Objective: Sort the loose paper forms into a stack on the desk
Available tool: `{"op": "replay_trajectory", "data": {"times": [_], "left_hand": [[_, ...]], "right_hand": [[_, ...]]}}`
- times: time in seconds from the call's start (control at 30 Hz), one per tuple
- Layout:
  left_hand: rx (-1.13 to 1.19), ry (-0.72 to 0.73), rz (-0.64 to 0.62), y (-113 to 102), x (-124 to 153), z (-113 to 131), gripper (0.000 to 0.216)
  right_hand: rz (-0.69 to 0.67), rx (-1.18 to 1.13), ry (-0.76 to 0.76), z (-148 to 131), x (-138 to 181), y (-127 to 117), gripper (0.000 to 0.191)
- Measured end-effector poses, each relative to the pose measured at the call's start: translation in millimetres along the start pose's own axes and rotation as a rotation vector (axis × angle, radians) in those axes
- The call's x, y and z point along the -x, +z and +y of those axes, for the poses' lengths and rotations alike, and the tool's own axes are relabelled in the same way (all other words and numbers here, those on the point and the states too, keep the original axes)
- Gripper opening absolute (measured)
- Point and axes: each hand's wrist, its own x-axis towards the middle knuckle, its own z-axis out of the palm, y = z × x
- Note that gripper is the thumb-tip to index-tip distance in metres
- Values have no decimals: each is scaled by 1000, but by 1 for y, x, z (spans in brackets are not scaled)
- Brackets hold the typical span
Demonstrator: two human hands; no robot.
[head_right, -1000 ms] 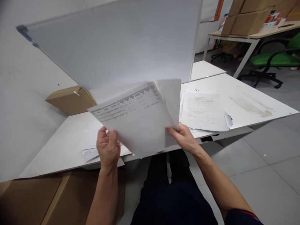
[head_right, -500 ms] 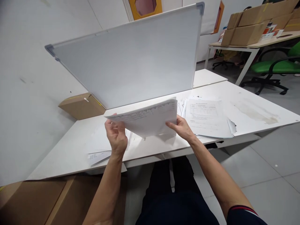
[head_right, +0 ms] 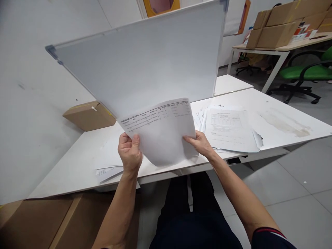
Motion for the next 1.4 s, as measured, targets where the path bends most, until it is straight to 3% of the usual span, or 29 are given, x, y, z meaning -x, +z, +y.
{"op": "replay_trajectory", "data": {"times": [0.13, 0.3, 0.37, 0.5, 0.6, 0.67, 0.83, 1.0, 1.1, 1.27, 1.4], "left_hand": [[-7, 81, 67, 2, 1, -2, 15], [40, 66, 74, 0, 2, -5, 13], [71, 78, 89, -1, 0, -2, 16], [117, 17, 86, -12, -3, -3, 30], [77, -143, 98, -34, 6, -23, 46], [-50, -216, 99, -49, 17, -40, 59], [-303, -279, -77, -70, 41, -75, 56], [-210, -480, -321, -71, 52, -86, 36], [-166, -543, -305, -69, 53, -84, 30], [-178, -454, -251, -67, 52, -83, 31], [-237, -484, -252, -68, 52, -86, 28]], "right_hand": [[-23, -21, -52, 6, 1, 1, 30], [-71, 198, -10, 1, 1, -3, 28], [-62, 327, -80, -23, -2, -8, 26], [-122, 686, -282, -99, -11, -16, 22], [-164, 1039, -304, -145, -14, -11, 20], [-210, 1263, -300, -160, -13, -2, 20], [-376, 1622, -223, -152, -9, 28, 19], [-513, 1680, -121, -128, -9, 41, 16], [-558, 1689, -89, -125, -9, 40, 19], [-507, 1708, -134, -128, -8, 37, 19], [-534, 1709, -114, -124, -8, 37, 17]]}}
